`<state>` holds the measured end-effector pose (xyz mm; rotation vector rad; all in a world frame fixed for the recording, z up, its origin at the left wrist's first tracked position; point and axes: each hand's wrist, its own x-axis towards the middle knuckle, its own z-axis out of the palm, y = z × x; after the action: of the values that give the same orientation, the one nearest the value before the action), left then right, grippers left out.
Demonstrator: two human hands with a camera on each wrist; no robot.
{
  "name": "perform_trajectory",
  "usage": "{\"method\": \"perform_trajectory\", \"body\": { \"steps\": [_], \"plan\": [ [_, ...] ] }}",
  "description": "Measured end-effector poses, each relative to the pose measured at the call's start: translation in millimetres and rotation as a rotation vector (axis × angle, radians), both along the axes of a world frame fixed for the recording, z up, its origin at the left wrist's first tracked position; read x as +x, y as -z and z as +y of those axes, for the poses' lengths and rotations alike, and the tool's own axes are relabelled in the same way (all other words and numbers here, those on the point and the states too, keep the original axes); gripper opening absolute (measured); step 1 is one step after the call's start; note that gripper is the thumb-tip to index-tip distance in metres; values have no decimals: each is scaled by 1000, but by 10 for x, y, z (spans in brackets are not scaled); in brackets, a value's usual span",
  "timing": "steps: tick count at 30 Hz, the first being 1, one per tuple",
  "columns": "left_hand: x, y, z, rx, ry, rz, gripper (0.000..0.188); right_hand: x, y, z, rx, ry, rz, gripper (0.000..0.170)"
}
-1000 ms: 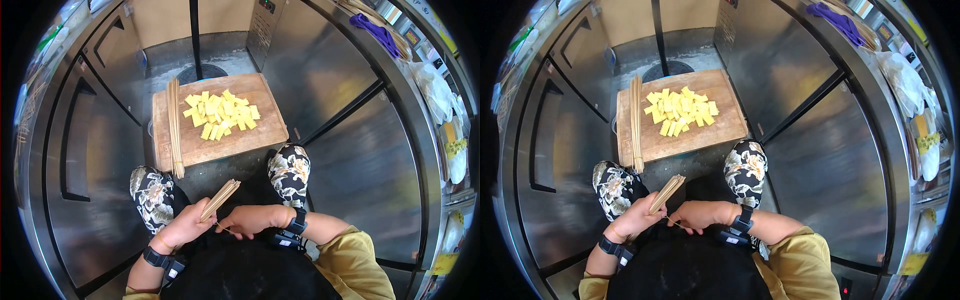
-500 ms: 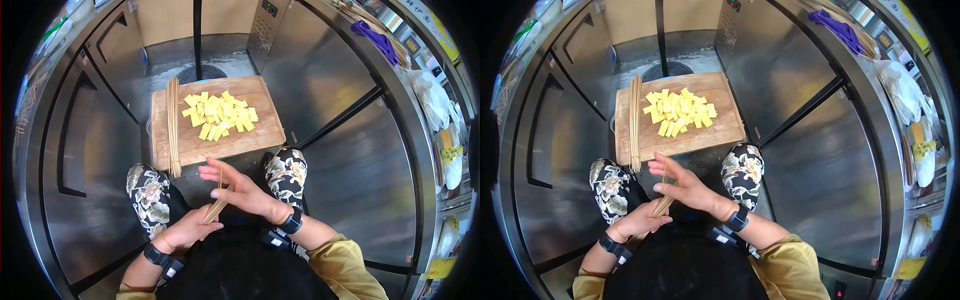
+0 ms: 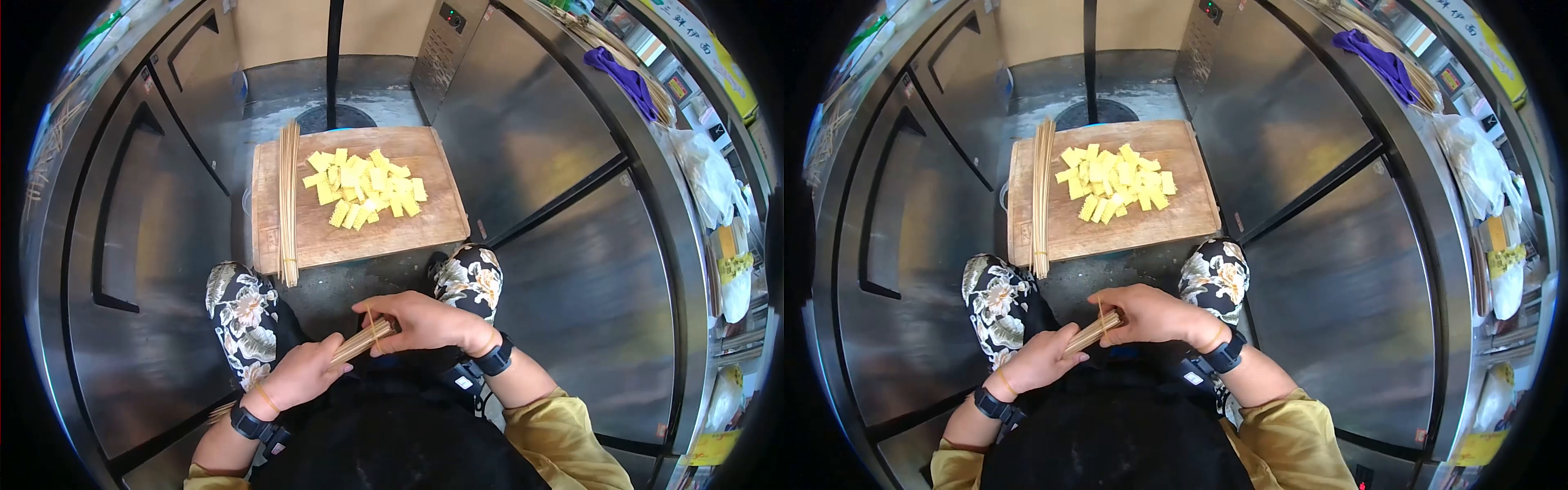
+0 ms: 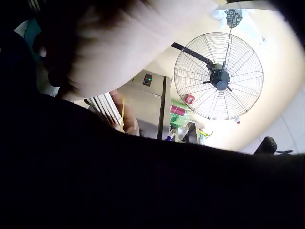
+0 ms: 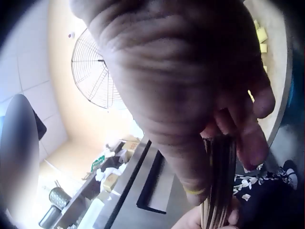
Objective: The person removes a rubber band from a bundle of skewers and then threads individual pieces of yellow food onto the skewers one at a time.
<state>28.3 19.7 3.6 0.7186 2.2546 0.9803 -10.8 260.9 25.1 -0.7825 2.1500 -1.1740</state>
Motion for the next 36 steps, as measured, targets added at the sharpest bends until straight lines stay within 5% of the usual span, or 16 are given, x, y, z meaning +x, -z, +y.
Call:
{"method": "perform_trajectory", "body": {
  "steps": [3,7,10,15,19,25,26,29,32,36],
  "plan": [
    [-4,-47,-18,-20,12,21,30,-31,-86,86,-110,1,-110,69],
    [-73,-112,-29,-17,-11,32,31,8,-264,118,81,66,192,71],
    [-60,-83,-8,-32,-2,19,29,44,-128,22,190,-24,186,69],
    [-76,-69,-38,102,-28,-99,28,69,334,-26,-345,41,-602,35],
    [-53,-187,12,213,-149,-123,27,221,593,-197,-343,-162,-603,20],
    [-47,-105,-9,251,-320,-124,28,193,642,-250,-391,-275,-644,26],
    [-58,-72,-41,236,-301,-104,30,218,564,-149,-486,-69,-866,33],
    [-60,-98,-65,210,-345,-32,27,165,739,-50,-1300,404,-1296,33],
    [-31,-170,-1,216,-256,-62,29,149,618,-38,-1376,559,-1315,30],
    [-32,-233,87,132,-75,-96,28,109,587,-49,-1302,461,-1229,29]
  ]
}}
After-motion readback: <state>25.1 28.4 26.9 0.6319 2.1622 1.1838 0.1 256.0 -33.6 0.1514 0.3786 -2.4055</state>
